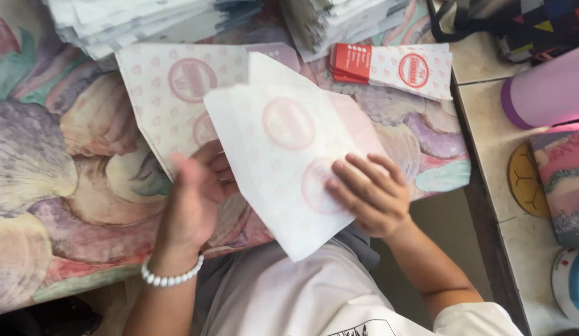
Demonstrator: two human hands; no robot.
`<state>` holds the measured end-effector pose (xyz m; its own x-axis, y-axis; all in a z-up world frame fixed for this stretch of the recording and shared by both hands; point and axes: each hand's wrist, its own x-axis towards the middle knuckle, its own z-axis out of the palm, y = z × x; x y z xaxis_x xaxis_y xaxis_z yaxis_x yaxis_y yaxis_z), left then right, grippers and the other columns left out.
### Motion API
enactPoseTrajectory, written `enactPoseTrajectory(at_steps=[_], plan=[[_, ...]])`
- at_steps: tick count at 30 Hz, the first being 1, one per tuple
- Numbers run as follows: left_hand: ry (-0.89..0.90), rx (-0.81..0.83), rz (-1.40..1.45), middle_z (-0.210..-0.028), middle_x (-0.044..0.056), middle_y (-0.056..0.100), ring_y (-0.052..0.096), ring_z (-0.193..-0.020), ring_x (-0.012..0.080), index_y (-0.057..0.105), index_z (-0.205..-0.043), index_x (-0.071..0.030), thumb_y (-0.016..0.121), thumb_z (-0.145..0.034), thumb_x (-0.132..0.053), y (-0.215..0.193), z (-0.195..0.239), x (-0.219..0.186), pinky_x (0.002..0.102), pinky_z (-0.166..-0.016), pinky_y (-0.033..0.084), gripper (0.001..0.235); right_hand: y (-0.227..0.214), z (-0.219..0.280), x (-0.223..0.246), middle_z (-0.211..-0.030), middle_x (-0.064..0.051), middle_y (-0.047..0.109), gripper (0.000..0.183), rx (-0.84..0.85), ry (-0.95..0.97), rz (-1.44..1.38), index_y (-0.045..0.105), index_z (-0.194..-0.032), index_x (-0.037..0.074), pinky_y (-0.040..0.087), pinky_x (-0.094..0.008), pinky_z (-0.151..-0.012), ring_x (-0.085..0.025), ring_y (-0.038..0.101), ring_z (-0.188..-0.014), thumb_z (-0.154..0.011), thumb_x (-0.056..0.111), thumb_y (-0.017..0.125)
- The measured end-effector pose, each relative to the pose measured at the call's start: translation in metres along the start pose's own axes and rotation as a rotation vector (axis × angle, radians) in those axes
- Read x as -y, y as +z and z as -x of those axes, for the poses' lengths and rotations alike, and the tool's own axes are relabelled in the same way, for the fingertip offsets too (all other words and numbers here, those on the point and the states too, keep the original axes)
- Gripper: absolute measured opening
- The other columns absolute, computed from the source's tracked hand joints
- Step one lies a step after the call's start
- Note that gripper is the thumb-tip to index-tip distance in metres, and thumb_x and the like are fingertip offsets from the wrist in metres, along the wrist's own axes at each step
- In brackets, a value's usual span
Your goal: Folding printed paper sheets into small bags and stacking them.
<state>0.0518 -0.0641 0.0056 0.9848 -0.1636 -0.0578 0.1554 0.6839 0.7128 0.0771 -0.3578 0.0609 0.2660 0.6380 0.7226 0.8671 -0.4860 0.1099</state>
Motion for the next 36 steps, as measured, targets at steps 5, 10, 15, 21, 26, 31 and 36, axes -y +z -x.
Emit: enactPoseTrajectory(at_steps=[5,10,15,21,26,31,36], plan=[[-0.053,-0.256,-0.776,-0.071,0.013,0.07,0.064,-0.066,0.0234,0.071,-0.09,0.004,0.082,-0.083,-0.023,0.062,-0.029,0.027,0.035,-0.061,0.053,0.03,0.006,0.057,0.018,-0.136,-0.021,0.065,0.045,0.157,0.194,-0.32,0.073,-0.122,0.009,0.043,-0.058,-0.107,-0.044,0.061,-0.125,-0.091,0.039,0.059],[-0.004,-0.091,-1.051,-0.085,0.018,0.069,0.063,-0.083,0.0276,0.069,-0.103,-0.001,0.075,-0.087,-0.017,0.098,-0.042,-0.001,0.038,-0.07,0.05,0.024,-0.013,0.118,-0.044,-0.164,-0.018,0.034,0.102,-0.123,0.796,-0.419,0.031,-0.162,0.005,0.021,-0.056,-0.123,-0.033,0.028,-0.15,-0.085,0.055,0.076],[0.059,-0.059,-1.034,-0.068,0.01,0.069,0.065,-0.064,0.0174,0.069,-0.096,-0.006,0.081,-0.087,-0.022,0.08,-0.062,0.005,0.031,-0.06,0.054,0.022,-0.013,0.114,-0.069,-0.103,-0.017,0.074,0.095,-0.421,1.381,-1.126,0.035,-0.161,0.009,0.062,-0.035,-0.079,-0.023,0.075,-0.09,-0.079,-0.004,0.081],[0.396,-0.002,-1.097,-0.054,0.012,0.059,0.058,-0.049,0.0211,0.059,-0.087,-0.005,0.074,-0.098,-0.027,0.107,-0.055,0.007,0.029,-0.049,0.047,0.028,-0.02,0.156,-0.074,-0.095,-0.015,0.074,0.086,-0.728,1.031,-0.772,0.046,-0.155,0.004,0.057,-0.025,-0.079,-0.013,0.071,-0.083,-0.08,-0.006,0.086],[0.411,0.138,-1.056,-0.082,0.022,0.069,0.074,-0.08,0.0362,0.059,-0.103,-0.004,0.077,-0.093,-0.027,0.09,-0.06,0.032,0.044,-0.072,0.057,0.031,-0.018,0.156,-0.075,-0.115,-0.028,0.068,0.107,-0.609,1.117,-0.912,0.029,-0.164,0.013,0.063,-0.04,-0.085,-0.026,0.073,-0.095,-0.073,-0.002,0.084],[0.351,0.107,-0.976,-0.1,0.022,0.076,0.075,-0.094,0.0349,0.073,-0.114,0.001,0.077,-0.092,-0.018,0.086,-0.057,0.048,0.046,-0.086,0.058,0.029,-0.001,0.195,-0.087,-0.103,-0.016,0.072,0.084,-0.661,1.132,-0.803,0.037,-0.161,0.005,0.059,-0.033,-0.091,-0.018,0.072,-0.095,-0.088,-0.011,0.076],[0.519,-0.072,-0.967,-0.1,0.029,0.07,0.07,-0.098,0.038,0.063,-0.11,0.004,0.068,-0.101,-0.027,0.123,-0.052,0.031,0.047,-0.087,0.053,0.033,0.011,0.174,-0.075,-0.121,-0.018,0.068,0.089,-0.702,1.094,-0.981,0.034,-0.161,0.006,0.056,-0.04,-0.104,-0.024,0.069,-0.114,-0.084,-0.003,0.077]])
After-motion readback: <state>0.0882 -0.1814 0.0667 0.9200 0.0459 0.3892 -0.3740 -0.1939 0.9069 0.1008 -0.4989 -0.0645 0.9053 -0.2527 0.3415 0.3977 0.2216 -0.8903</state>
